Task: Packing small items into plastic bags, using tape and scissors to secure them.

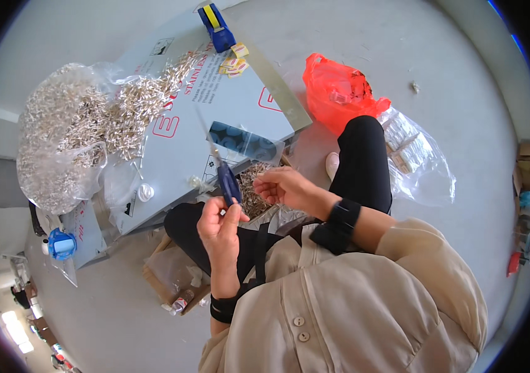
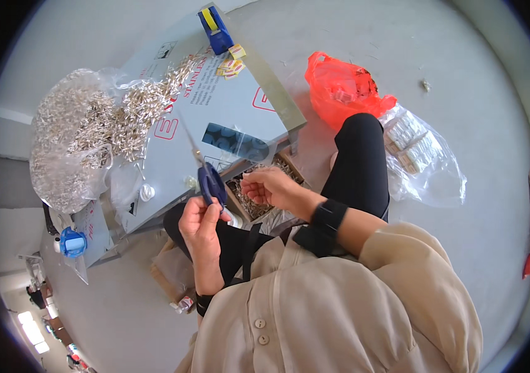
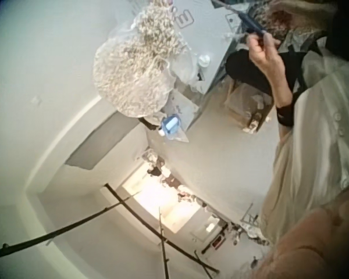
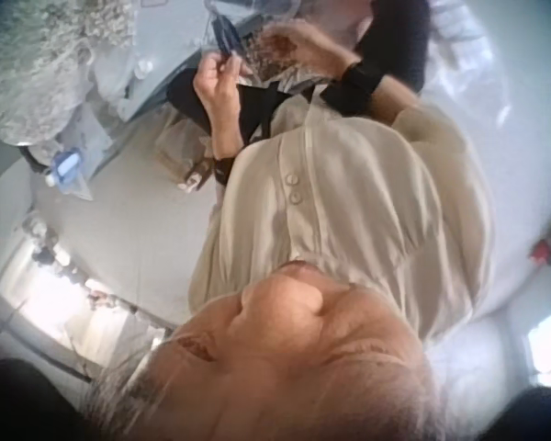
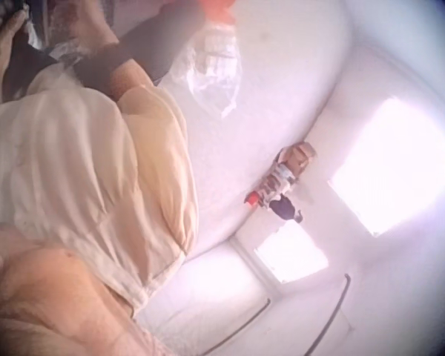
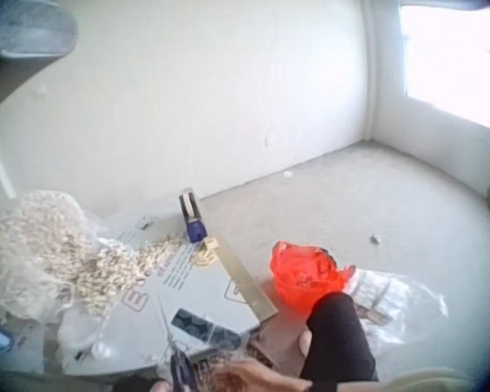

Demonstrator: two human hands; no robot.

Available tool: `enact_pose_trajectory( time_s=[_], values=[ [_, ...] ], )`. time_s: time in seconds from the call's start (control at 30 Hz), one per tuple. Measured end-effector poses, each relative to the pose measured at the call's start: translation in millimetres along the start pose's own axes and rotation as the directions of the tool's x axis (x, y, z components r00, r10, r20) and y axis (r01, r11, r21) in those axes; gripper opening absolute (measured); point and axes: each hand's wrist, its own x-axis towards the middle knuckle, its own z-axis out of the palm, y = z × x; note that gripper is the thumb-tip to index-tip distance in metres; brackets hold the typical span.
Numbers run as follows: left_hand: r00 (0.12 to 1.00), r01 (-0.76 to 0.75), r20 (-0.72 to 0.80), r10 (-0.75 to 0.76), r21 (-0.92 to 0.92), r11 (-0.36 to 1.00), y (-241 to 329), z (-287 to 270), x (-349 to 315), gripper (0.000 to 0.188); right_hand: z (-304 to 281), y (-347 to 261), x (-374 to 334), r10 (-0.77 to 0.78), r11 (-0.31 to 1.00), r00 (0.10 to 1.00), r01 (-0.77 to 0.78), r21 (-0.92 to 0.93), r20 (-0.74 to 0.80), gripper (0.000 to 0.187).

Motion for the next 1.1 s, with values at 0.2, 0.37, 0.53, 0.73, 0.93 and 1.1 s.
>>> enact_pose_trajectory(
  time_s=[0.2,0.37,0.53,0.73,0.93,1.1],
  values=[
    [0.973,-0.172,0.21,0.1,0.361,0.916,-27.4,34.8,4.6,0.012,2.4,-24.1,-67.8,-0.349,0.863,0.908,0.407,-0.299,0.231,0.035],
    [0.837,-0.527,0.412,0.361,0.426,0.735,-45.5,66.5,22.0,0.014,-14.1,-22.0,-70.2,-0.442,0.859,0.893,0.448,-0.247,0.083,0.034],
    [0.888,-0.445,0.328,0.322,0.434,0.784,-63.4,83.2,31.4,0.014,-38.0,-31.5,-64.4,-0.287,0.954,0.956,0.291,0.07,-0.056,0.029],
    [0.931,-0.261,0.341,0.134,0.361,0.895,-60.0,90.7,34.2,0.013,-55.9,-28.6,-47.5,-0.352,0.934,0.936,0.353,0.061,-0.024,0.032],
    [0.977,0.026,0.208,-0.052,0.126,0.992,-72.6,87.2,32.2,0.015,-50.1,-31.9,-35.4,-0.475,0.877,0.876,0.464,-0.122,-0.085,0.026],
    [0.621,0.546,-0.206,-0.756,-0.578,0.606,-125.4,53.2,63.0,0.021,-75.7,-19.7,-10.5,-0.561,0.768,0.759,0.326,-0.552,-0.331,0.028]
  ],
)
